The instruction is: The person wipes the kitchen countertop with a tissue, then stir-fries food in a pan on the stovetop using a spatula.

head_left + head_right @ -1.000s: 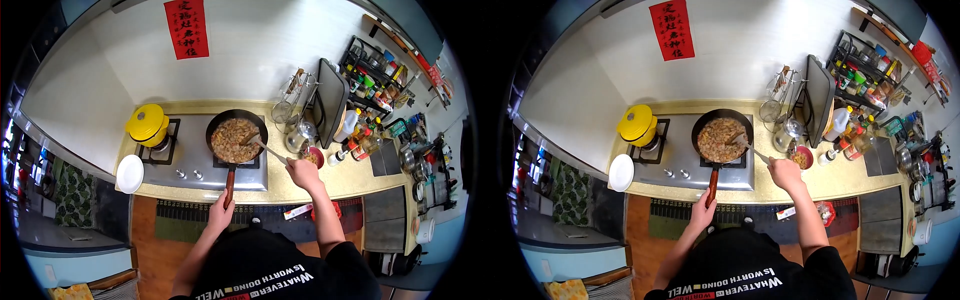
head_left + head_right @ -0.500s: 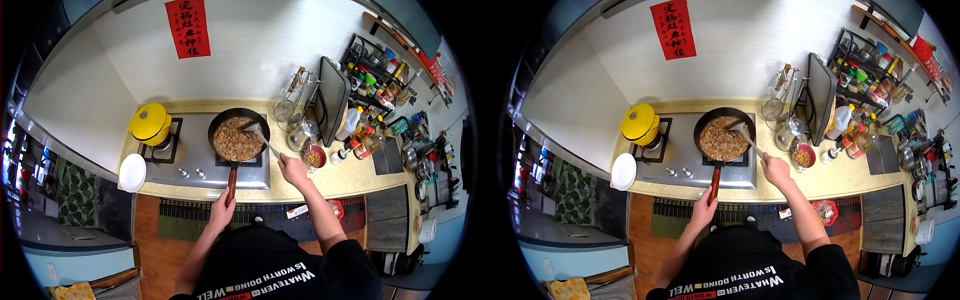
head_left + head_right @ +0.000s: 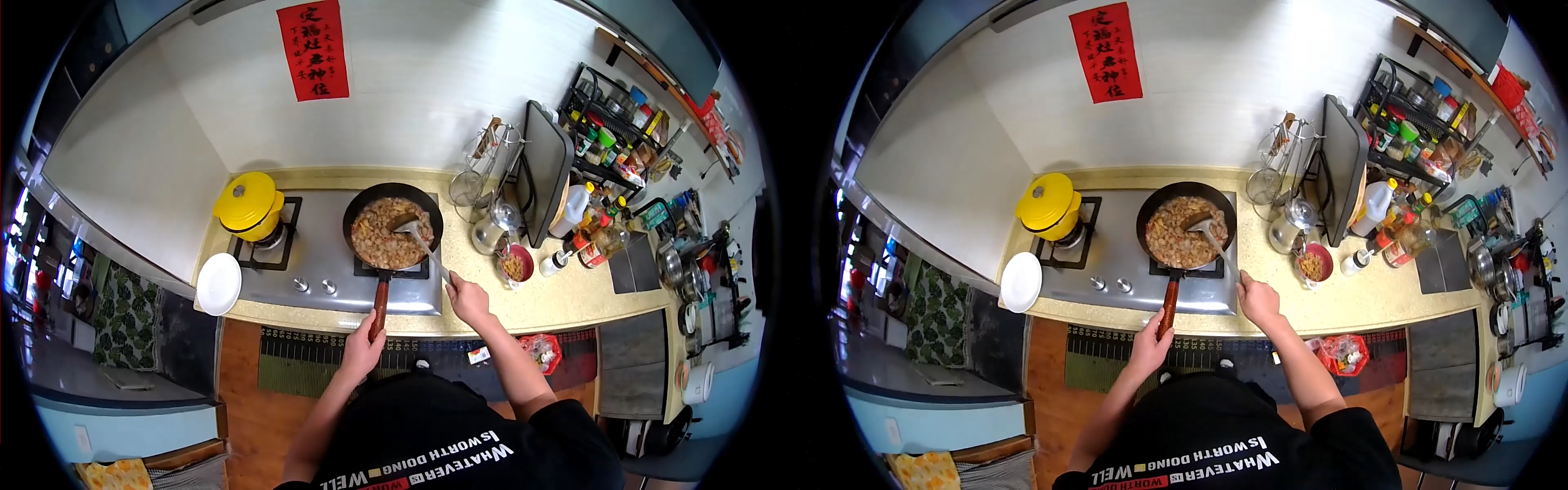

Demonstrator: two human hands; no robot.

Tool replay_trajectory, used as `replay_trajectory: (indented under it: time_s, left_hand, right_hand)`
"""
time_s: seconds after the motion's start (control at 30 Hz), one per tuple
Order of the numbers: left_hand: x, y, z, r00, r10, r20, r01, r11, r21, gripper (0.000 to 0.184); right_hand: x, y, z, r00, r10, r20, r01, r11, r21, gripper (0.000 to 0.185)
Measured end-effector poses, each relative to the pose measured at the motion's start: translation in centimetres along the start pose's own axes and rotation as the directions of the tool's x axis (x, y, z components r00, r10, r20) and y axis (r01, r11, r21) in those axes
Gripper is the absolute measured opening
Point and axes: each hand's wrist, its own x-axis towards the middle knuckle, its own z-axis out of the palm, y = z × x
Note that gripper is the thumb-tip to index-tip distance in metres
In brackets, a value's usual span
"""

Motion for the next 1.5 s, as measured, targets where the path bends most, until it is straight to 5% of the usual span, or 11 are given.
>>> replay_trajectory:
  time_s: [0.13, 0.2, 0.3, 0.4, 0.47, 0.67, 0.87, 1.03, 1.23, 1.4, 1.5]
  left_hand:
    - [0.4, 3.8, -5.3, 0.998, 0.027, 0.055, -0.025, 0.999, -0.037, 0.062]
    - [-0.1, 10.8, -12.3, 0.919, 0.374, -0.126, -0.381, 0.924, -0.035, 0.056]
    - [-4.9, 25.9, -23.5, 0.515, 0.803, -0.3, -0.808, 0.572, 0.142, 0.04]
    - [-10.1, 37.9, -31.7, 0.163, 0.979, -0.124, -0.979, 0.176, 0.106, 0.044]
    - [-11.2, 39.3, -31.5, 0.069, 0.996, 0.063, -0.993, 0.063, 0.097, 0.042]
    - [-10.6, 39.1, -29.8, 0.07, 0.966, 0.25, -0.989, 0.034, 0.143, 0.039]
    - [-10.5, 38.4, -31.6, 0.061, 0.98, 0.188, -0.969, 0.013, 0.245, 0.037]
    - [-10.4, 37.6, -36.3, -0.049, 0.99, -0.135, -0.92, 0.007, 0.391, 0.036]
    - [-3.7, 32.1, -36.1, -0.052, 0.784, -0.618, -0.827, 0.313, 0.467, 0.036]
    - [2.1, 29.0, -32.8, 0.012, 0.905, -0.426, -0.413, 0.392, 0.822, 0.052]
    - [2.8, 28.8, -32.1, 0.005, 0.908, -0.419, -0.516, 0.361, 0.777, 0.048]
  right_hand:
    - [0.0, -0.2, -0.6, 1.0, 0.005, 0.025, -0.004, 1.0, -0.01, 0.041]
    - [0.1, -0.1, -0.7, 0.999, -0.001, 0.032, 0.001, 1.0, -0.004, 0.042]
    - [0.3, 0.1, -0.3, 1.0, -0.007, 0.03, 0.007, 1.0, 0.013, 0.043]
    - [0.2, -0.4, -0.6, 0.998, 0.026, 0.053, -0.027, 0.999, 0.028, 0.044]
    - [0.2, -0.7, -0.8, 0.997, 0.031, 0.065, -0.032, 0.999, 0.014, 0.045]
    - [-0.9, 0.5, 0.0, 0.998, 0.006, 0.066, -0.007, 1.0, 0.019, 0.046]
    - [-0.3, 0.5, 0.2, 0.997, 0.011, 0.081, -0.013, 1.0, 0.023, 0.047]
    - [0.4, 0.8, 0.1, 0.999, -0.008, 0.049, 0.006, 0.999, 0.034, 0.045]
    - [0.4, 0.6, -0.2, 0.999, -0.032, 0.038, 0.031, 0.999, 0.026, 0.045]
    - [0.4, 0.7, 0.1, 0.999, -0.045, 0.019, 0.045, 0.998, 0.032, 0.045]
    - [0.5, 0.3, 0.0, 0.999, -0.049, 0.006, 0.049, 0.998, 0.032, 0.044]
